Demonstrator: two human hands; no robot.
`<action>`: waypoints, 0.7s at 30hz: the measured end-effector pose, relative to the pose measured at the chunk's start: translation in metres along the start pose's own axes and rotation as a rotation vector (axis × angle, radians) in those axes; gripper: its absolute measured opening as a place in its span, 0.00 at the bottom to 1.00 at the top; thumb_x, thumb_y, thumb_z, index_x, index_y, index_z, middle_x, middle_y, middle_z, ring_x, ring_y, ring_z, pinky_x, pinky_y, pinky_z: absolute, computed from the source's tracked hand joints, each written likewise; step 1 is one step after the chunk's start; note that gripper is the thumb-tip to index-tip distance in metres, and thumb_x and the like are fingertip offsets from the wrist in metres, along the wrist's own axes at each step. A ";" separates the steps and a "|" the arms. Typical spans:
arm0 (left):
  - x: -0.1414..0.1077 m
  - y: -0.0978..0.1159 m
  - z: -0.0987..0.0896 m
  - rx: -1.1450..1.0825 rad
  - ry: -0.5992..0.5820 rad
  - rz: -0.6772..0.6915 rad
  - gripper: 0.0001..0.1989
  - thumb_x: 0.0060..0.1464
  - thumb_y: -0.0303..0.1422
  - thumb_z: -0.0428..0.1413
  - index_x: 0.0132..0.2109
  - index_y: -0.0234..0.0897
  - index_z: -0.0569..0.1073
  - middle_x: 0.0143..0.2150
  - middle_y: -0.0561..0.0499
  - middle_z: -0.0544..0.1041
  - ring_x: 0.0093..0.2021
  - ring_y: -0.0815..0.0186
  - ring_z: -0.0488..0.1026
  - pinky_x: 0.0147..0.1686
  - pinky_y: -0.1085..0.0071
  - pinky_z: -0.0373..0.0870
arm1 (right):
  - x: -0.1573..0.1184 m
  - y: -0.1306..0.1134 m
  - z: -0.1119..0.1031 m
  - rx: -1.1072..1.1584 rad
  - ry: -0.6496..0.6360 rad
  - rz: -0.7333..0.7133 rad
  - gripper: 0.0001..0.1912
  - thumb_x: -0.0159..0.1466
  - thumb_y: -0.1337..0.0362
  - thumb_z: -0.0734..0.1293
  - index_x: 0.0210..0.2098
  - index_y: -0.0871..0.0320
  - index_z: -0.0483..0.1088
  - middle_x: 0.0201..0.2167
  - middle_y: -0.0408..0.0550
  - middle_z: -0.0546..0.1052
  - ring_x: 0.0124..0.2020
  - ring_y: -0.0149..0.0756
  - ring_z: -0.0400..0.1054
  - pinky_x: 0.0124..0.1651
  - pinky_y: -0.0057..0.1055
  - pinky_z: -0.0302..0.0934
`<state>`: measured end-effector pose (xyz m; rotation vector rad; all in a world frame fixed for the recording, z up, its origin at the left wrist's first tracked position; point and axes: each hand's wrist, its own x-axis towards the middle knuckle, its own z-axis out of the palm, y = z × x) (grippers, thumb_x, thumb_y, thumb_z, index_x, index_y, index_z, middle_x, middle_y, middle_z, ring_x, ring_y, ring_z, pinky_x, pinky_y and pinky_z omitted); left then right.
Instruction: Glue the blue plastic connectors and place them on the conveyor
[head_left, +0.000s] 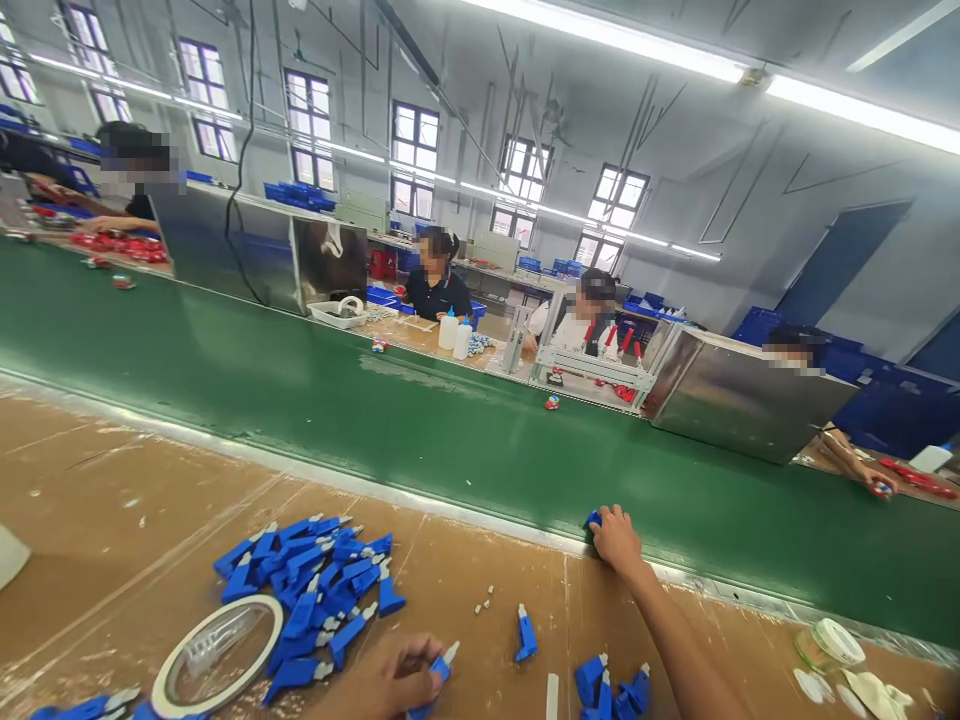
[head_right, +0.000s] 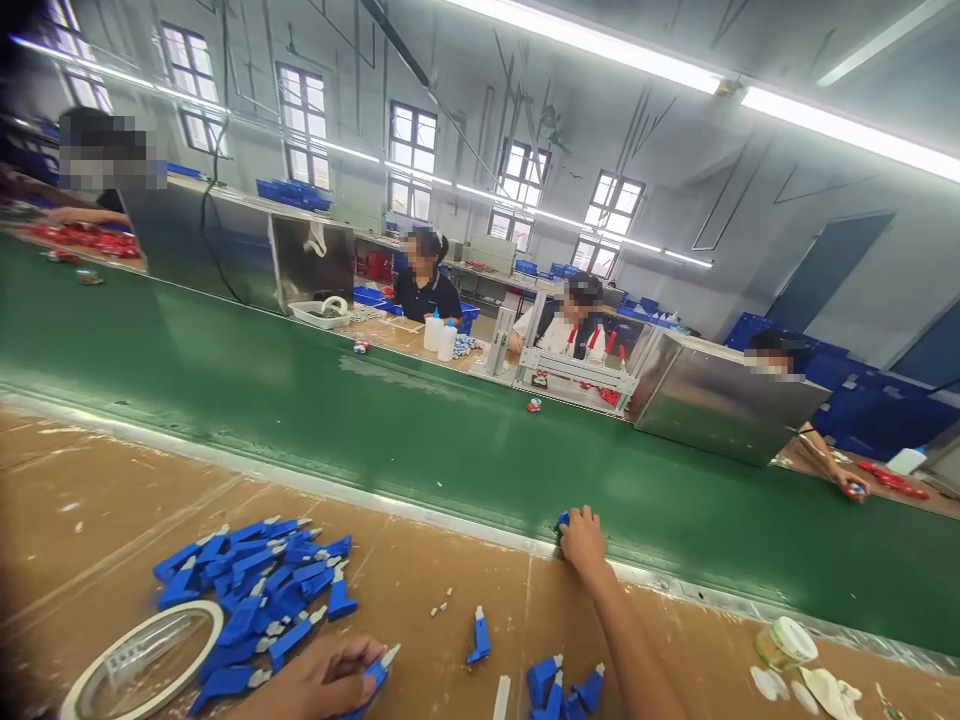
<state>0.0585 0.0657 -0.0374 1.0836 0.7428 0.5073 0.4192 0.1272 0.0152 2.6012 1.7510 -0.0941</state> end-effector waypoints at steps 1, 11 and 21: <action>0.011 -0.001 0.005 -0.016 0.012 -0.006 0.31 0.33 0.60 0.68 0.28 0.40 0.68 0.21 0.59 0.67 0.21 0.70 0.65 0.22 0.72 0.58 | -0.004 -0.003 0.000 -0.003 -0.016 -0.043 0.11 0.72 0.61 0.68 0.51 0.58 0.74 0.56 0.52 0.76 0.54 0.46 0.72 0.57 0.50 0.69; 0.137 -0.019 0.090 0.094 0.158 -0.145 0.10 0.64 0.37 0.58 0.47 0.35 0.75 0.38 0.52 0.78 0.30 0.68 0.74 0.30 0.68 0.75 | -0.085 -0.008 -0.009 0.094 -0.191 -0.433 0.06 0.63 0.71 0.70 0.39 0.60 0.79 0.46 0.55 0.77 0.51 0.47 0.70 0.53 0.38 0.63; 0.109 -0.006 0.093 -0.005 0.089 -0.037 0.09 0.61 0.37 0.61 0.39 0.35 0.75 0.35 0.53 0.78 0.33 0.66 0.75 0.36 0.65 0.75 | -0.110 0.018 -0.011 0.310 -0.261 -0.419 0.07 0.58 0.67 0.69 0.36 0.55 0.80 0.42 0.53 0.78 0.46 0.50 0.73 0.49 0.40 0.66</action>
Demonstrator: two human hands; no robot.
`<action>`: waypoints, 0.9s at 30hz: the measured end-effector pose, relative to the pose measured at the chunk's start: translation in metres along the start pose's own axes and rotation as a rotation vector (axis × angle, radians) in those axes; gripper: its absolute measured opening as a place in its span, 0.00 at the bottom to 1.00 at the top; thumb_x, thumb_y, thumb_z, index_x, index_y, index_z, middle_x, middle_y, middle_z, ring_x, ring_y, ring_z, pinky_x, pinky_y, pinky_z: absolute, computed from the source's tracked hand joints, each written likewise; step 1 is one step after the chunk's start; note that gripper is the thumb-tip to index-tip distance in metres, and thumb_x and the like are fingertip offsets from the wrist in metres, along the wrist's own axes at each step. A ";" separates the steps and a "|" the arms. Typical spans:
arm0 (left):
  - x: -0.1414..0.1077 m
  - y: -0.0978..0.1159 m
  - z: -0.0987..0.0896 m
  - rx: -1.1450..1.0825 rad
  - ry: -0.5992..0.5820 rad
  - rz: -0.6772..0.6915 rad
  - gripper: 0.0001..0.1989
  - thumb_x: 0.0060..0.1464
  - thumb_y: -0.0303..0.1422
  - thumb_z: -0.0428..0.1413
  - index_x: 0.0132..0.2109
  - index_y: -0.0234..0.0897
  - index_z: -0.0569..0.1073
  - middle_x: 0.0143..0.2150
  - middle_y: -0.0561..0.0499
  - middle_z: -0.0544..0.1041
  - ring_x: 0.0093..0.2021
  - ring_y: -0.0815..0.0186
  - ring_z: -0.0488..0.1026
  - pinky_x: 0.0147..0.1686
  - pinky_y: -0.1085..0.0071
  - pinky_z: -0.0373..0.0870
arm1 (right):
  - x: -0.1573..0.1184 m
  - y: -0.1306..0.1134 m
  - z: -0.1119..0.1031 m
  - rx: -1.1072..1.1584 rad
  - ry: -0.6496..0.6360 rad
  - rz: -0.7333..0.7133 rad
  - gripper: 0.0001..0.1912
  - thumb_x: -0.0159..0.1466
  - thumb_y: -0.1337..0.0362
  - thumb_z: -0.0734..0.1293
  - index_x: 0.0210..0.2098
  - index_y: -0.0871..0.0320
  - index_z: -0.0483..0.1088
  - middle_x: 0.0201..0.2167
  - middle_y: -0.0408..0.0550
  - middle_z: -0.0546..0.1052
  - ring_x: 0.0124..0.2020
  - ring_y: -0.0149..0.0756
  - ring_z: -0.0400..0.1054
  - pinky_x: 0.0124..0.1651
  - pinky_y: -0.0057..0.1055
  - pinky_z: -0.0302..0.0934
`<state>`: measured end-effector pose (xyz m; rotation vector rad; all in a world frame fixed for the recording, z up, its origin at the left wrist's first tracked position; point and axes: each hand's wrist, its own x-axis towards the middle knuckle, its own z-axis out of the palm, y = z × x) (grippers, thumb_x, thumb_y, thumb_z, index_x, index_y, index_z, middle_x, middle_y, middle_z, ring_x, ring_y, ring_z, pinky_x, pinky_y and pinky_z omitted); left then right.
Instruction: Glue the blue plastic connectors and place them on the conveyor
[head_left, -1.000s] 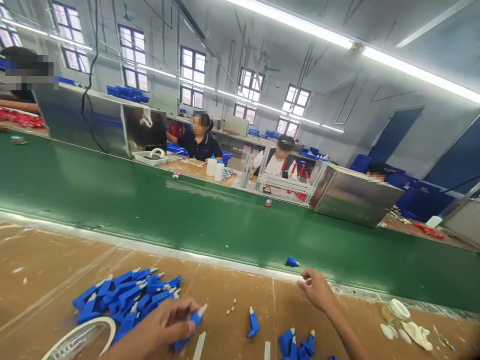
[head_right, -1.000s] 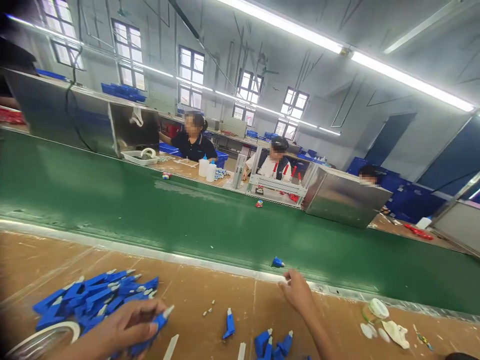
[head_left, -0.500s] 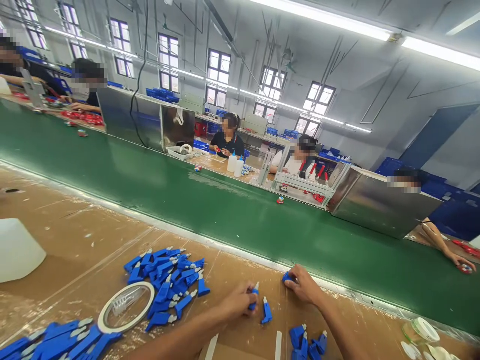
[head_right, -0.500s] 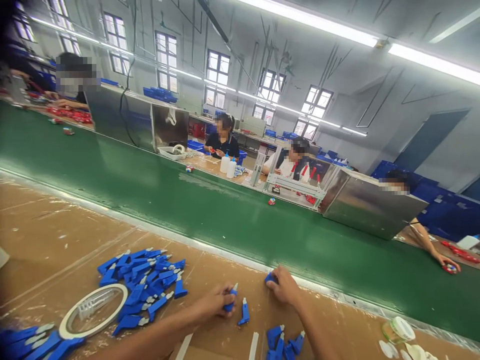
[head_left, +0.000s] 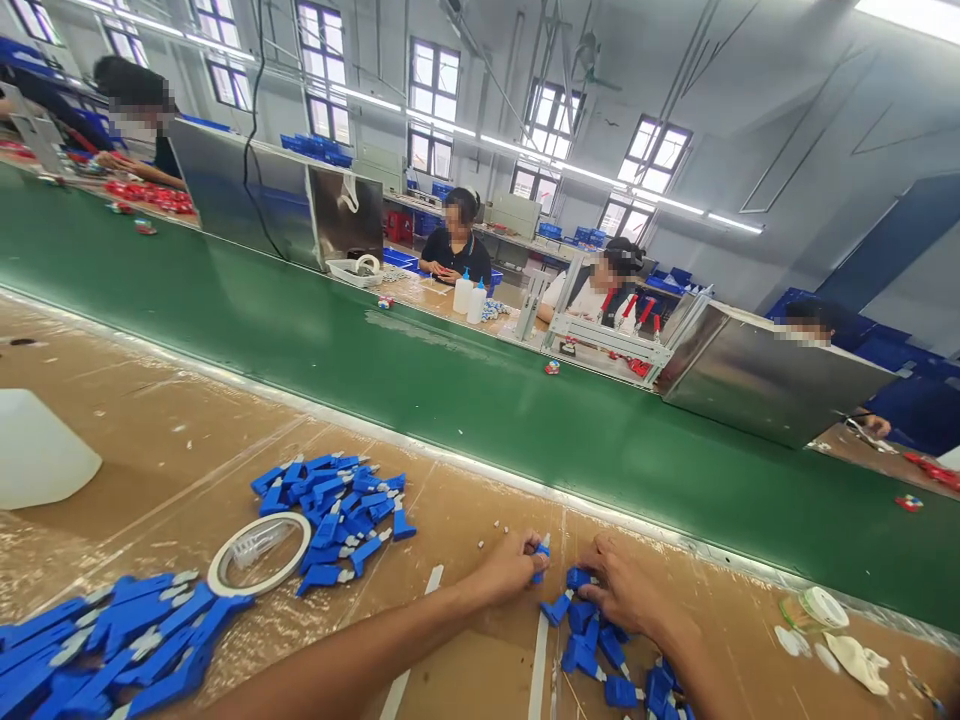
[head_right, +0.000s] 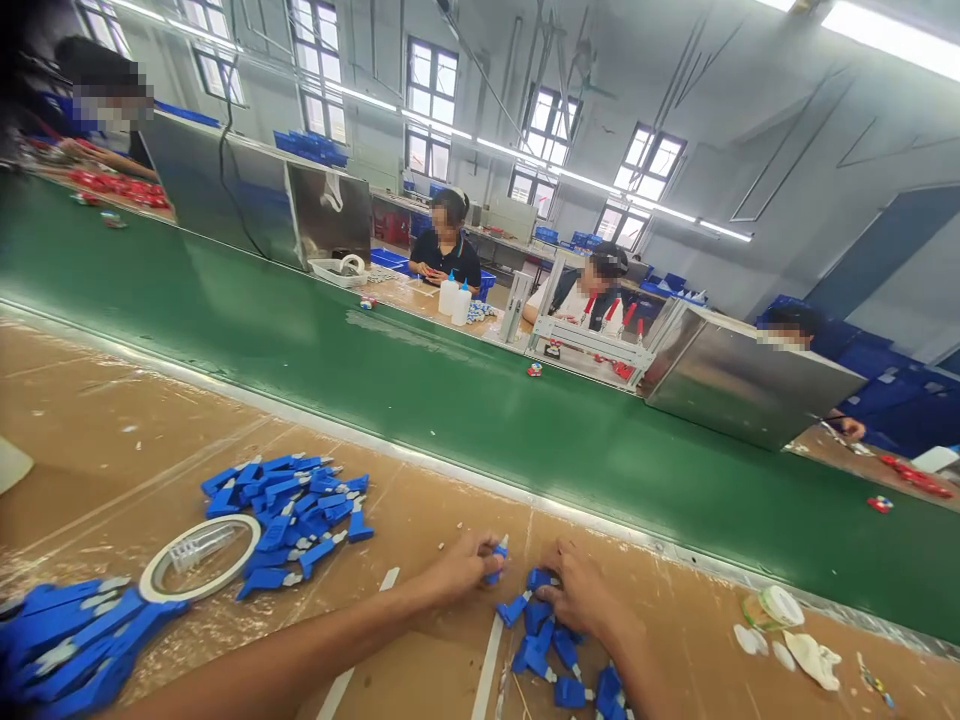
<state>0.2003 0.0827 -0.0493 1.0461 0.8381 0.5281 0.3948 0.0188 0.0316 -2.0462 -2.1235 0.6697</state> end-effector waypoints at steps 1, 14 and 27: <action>-0.011 0.005 -0.011 -0.030 -0.020 0.013 0.11 0.58 0.39 0.63 0.37 0.36 0.74 0.34 0.53 0.78 0.34 0.65 0.76 0.38 0.63 0.75 | -0.002 0.000 -0.002 0.039 0.023 0.007 0.10 0.59 0.66 0.69 0.39 0.54 0.80 0.44 0.54 0.79 0.47 0.51 0.72 0.51 0.42 0.66; -0.135 0.004 -0.043 0.456 0.156 0.292 0.14 0.52 0.44 0.62 0.30 0.41 0.69 0.27 0.53 0.73 0.28 0.63 0.67 0.31 0.68 0.60 | -0.040 -0.126 0.111 1.099 0.164 0.010 0.27 0.60 0.40 0.72 0.42 0.58 0.74 0.31 0.45 0.74 0.31 0.36 0.68 0.29 0.28 0.64; -0.137 -0.004 -0.062 -0.278 -0.141 -0.027 0.23 0.48 0.51 0.67 0.34 0.37 0.71 0.30 0.49 0.79 0.33 0.63 0.77 0.32 0.70 0.68 | -0.040 -0.106 0.125 1.324 0.082 -0.056 0.27 0.62 0.41 0.73 0.45 0.59 0.77 0.30 0.48 0.78 0.28 0.33 0.73 0.32 0.28 0.69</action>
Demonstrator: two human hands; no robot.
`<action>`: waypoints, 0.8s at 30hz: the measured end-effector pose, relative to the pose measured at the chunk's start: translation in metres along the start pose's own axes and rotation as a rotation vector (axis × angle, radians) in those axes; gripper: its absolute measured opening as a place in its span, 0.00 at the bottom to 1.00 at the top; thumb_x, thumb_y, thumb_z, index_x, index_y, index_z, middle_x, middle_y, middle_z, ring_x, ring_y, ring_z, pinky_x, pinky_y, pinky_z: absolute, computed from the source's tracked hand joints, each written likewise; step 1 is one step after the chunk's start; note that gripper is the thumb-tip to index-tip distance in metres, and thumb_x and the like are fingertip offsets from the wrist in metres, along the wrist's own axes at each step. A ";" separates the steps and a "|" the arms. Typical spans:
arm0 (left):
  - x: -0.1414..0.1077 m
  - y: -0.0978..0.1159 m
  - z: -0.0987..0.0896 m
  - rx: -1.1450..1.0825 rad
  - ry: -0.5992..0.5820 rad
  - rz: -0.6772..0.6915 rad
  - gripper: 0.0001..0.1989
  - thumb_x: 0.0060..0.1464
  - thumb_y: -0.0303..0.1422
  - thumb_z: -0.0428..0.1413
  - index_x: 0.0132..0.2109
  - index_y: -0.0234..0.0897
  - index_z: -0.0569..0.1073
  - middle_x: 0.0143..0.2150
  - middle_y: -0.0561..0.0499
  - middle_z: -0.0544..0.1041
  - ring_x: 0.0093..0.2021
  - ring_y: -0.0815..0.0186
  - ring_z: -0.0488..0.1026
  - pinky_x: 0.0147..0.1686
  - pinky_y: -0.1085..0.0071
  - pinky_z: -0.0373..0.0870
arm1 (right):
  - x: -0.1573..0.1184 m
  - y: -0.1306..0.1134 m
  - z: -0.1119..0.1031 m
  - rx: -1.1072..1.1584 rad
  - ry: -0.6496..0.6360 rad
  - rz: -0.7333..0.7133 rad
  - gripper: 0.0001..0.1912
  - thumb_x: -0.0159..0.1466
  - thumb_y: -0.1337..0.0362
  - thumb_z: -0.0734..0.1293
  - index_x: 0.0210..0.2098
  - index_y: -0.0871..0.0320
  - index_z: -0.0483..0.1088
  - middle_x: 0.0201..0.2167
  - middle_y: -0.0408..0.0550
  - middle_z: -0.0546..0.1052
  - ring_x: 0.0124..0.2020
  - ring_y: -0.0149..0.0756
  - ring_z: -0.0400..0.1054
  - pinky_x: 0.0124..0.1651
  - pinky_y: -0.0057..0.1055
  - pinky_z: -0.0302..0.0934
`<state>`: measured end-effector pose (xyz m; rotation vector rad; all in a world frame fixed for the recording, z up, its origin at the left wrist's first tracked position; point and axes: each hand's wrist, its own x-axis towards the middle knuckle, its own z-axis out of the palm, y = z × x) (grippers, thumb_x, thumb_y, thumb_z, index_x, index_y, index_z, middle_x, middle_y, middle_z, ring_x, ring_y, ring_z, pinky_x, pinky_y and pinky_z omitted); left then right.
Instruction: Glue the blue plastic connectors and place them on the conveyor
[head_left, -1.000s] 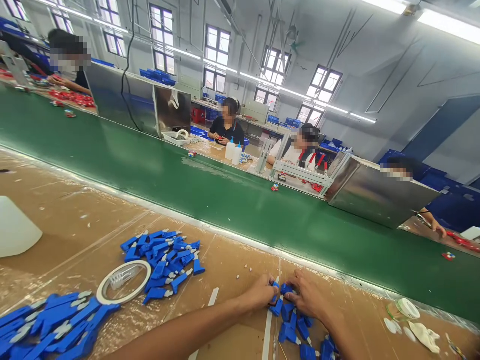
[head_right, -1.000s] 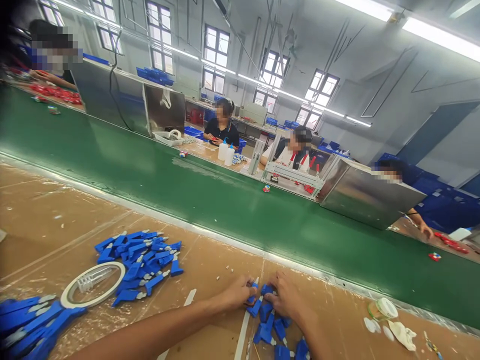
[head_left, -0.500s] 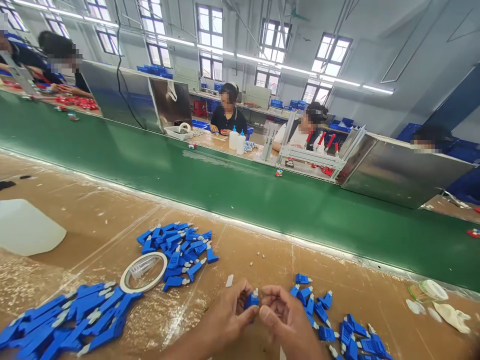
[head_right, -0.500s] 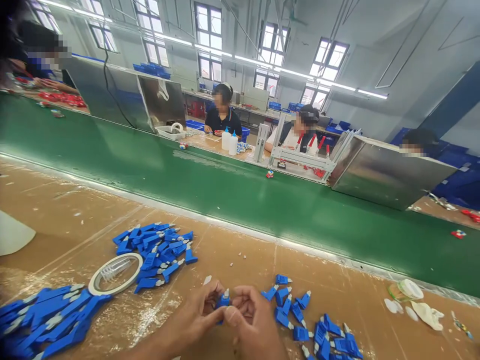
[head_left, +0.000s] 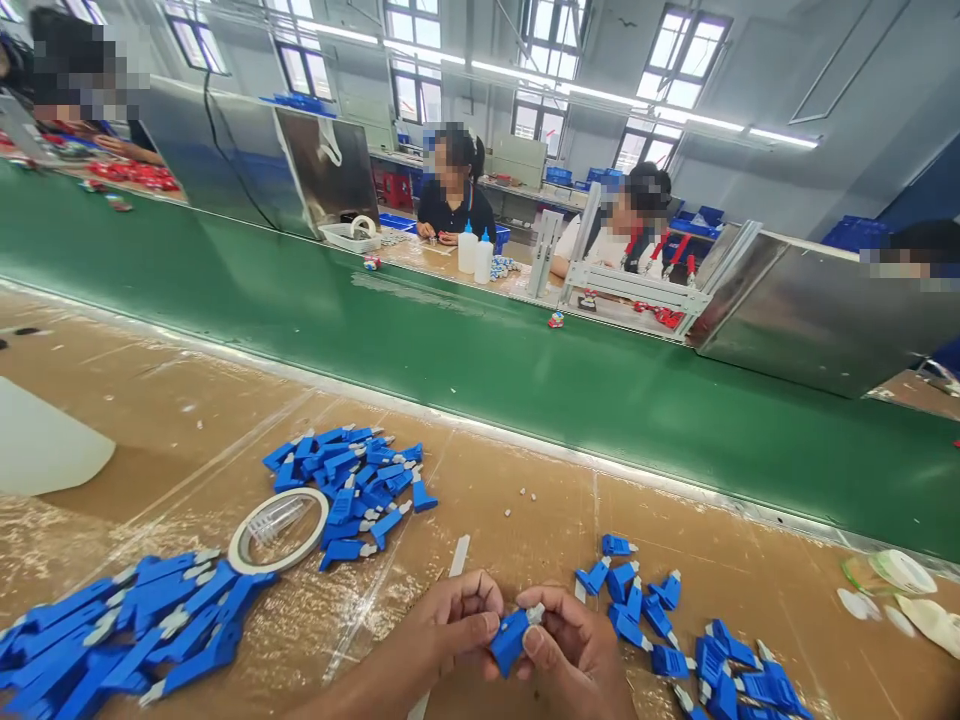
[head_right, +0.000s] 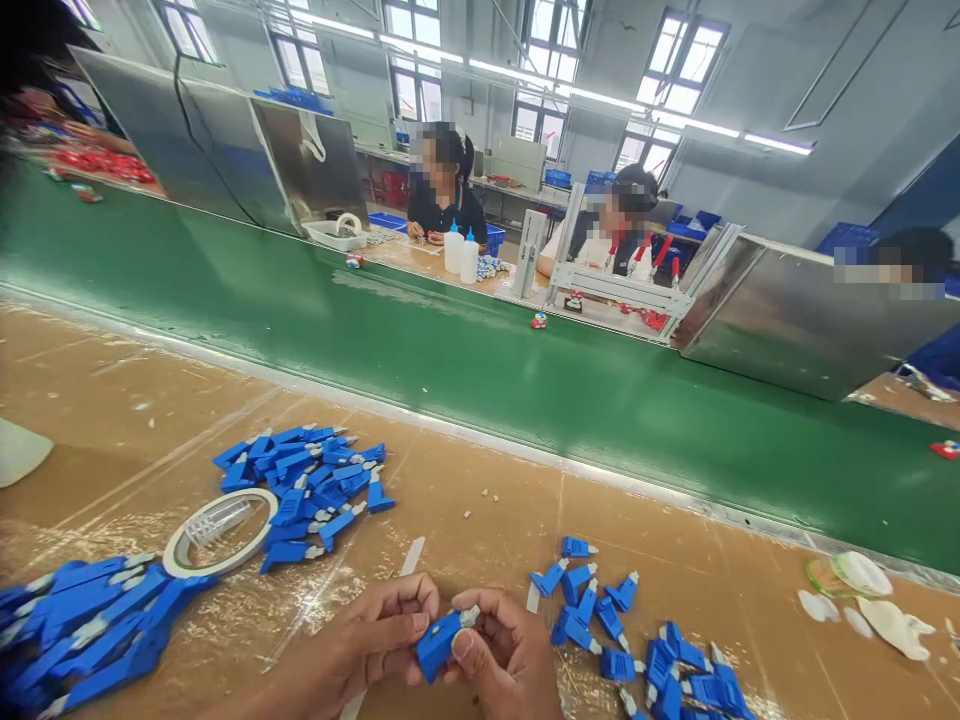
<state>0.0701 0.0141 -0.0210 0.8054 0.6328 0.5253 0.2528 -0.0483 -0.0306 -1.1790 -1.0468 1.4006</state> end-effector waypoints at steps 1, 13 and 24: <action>0.000 0.003 -0.001 -0.039 -0.006 -0.032 0.21 0.49 0.49 0.68 0.34 0.37 0.71 0.30 0.48 0.80 0.33 0.63 0.78 0.32 0.71 0.68 | 0.001 0.003 -0.004 0.018 -0.028 -0.003 0.26 0.62 0.42 0.74 0.45 0.59 0.78 0.31 0.48 0.78 0.28 0.33 0.73 0.32 0.28 0.70; -0.007 0.012 -0.002 -0.132 -0.106 -0.038 0.22 0.44 0.46 0.73 0.34 0.36 0.72 0.30 0.47 0.83 0.32 0.66 0.80 0.31 0.74 0.67 | 0.002 -0.001 -0.004 0.094 -0.159 0.038 0.24 0.63 0.45 0.74 0.48 0.56 0.76 0.36 0.47 0.75 0.30 0.34 0.76 0.33 0.28 0.70; -0.033 0.004 -0.002 -0.074 -0.051 -0.002 0.24 0.40 0.46 0.74 0.36 0.32 0.79 0.28 0.45 0.84 0.27 0.66 0.80 0.25 0.79 0.69 | -0.002 -0.012 0.034 0.002 -0.132 0.134 0.28 0.63 0.37 0.70 0.39 0.58 0.69 0.22 0.40 0.74 0.19 0.28 0.68 0.23 0.24 0.57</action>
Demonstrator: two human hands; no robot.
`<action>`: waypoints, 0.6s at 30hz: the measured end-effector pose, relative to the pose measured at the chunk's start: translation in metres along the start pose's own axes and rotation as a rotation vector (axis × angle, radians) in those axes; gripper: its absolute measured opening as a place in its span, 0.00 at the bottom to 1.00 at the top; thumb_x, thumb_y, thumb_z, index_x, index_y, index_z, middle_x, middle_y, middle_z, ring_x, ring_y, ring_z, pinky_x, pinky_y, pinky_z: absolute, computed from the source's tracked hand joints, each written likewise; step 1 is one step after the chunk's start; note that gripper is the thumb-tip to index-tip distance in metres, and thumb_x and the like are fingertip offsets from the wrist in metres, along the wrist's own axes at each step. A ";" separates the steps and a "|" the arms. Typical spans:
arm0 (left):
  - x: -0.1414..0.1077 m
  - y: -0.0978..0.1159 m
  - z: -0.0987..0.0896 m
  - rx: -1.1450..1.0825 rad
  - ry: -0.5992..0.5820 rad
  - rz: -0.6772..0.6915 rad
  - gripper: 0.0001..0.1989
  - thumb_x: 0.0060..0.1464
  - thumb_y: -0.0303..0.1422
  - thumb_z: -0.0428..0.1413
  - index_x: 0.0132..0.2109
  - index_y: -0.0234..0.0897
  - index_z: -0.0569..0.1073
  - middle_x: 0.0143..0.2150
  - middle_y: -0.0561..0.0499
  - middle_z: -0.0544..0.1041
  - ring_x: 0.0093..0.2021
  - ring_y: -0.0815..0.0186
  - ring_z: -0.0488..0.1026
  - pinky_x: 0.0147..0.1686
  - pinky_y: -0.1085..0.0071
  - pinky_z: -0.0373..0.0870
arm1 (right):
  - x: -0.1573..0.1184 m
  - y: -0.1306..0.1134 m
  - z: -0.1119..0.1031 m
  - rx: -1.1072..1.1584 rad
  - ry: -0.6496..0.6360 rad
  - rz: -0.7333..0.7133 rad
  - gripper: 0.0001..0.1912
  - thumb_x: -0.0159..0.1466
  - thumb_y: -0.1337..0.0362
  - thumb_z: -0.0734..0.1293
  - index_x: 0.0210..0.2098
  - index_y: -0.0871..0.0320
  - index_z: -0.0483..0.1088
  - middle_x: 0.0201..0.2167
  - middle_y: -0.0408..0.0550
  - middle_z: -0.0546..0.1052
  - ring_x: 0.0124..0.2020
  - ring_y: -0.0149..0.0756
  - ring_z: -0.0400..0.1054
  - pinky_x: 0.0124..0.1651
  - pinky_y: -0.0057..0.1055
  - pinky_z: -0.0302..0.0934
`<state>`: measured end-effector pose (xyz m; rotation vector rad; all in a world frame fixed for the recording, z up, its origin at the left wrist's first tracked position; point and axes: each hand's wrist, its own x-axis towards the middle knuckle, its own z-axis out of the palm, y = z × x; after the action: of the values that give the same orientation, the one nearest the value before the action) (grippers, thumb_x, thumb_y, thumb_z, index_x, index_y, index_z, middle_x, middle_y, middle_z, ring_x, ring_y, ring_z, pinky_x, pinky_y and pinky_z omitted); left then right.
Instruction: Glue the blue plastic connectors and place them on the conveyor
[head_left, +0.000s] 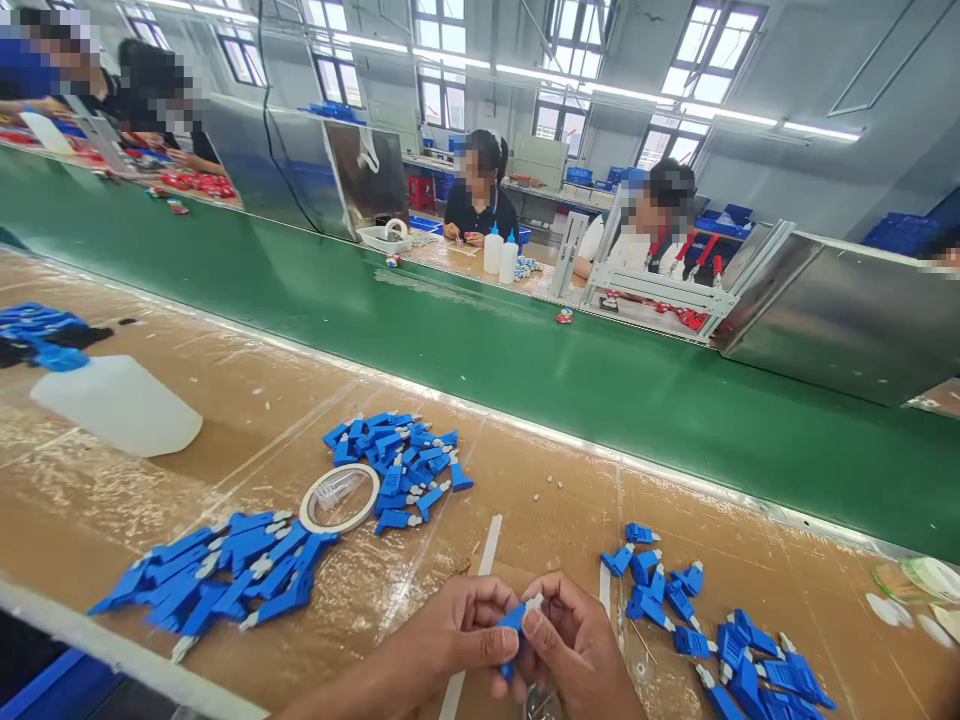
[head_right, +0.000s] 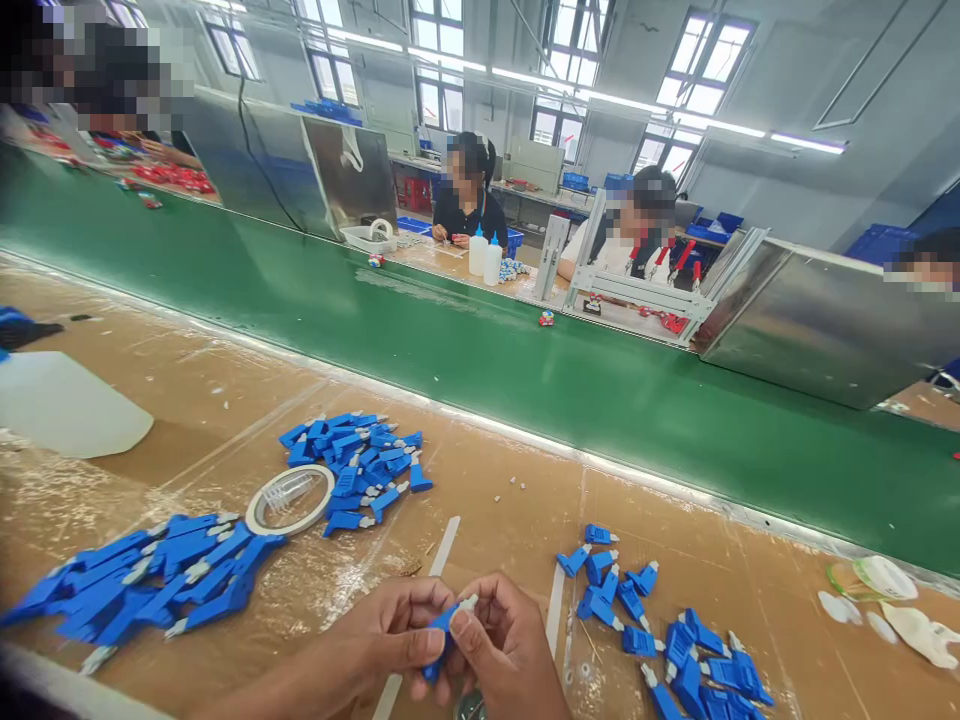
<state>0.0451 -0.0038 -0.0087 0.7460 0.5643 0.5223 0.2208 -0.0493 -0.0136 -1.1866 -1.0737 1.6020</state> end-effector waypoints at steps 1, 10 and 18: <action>-0.002 0.001 0.002 -0.034 -0.008 -0.039 0.23 0.43 0.46 0.73 0.36 0.30 0.80 0.30 0.43 0.84 0.27 0.67 0.81 0.24 0.81 0.69 | 0.000 0.000 0.002 -0.007 0.006 0.003 0.29 0.63 0.36 0.69 0.38 0.58 0.69 0.21 0.38 0.72 0.18 0.28 0.65 0.21 0.23 0.56; -0.020 -0.004 0.006 -0.310 0.052 -0.152 0.18 0.41 0.40 0.74 0.32 0.27 0.84 0.30 0.45 0.82 0.25 0.69 0.81 0.22 0.85 0.72 | -0.032 -0.008 -0.015 -0.317 0.156 0.003 0.31 0.66 0.36 0.64 0.51 0.56 0.76 0.31 0.44 0.73 0.27 0.34 0.65 0.27 0.28 0.61; -0.021 -0.023 -0.018 -0.470 0.188 -0.116 0.14 0.40 0.29 0.74 0.37 0.27 0.84 0.27 0.44 0.83 0.21 0.72 0.77 0.19 0.84 0.71 | -0.055 0.022 -0.034 -0.438 0.197 0.043 0.30 0.60 0.38 0.72 0.44 0.59 0.81 0.28 0.44 0.70 0.29 0.37 0.63 0.34 0.32 0.57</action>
<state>0.0241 -0.0225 -0.0303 0.2167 0.6254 0.5925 0.2615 -0.1027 -0.0268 -1.6272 -1.3133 1.2816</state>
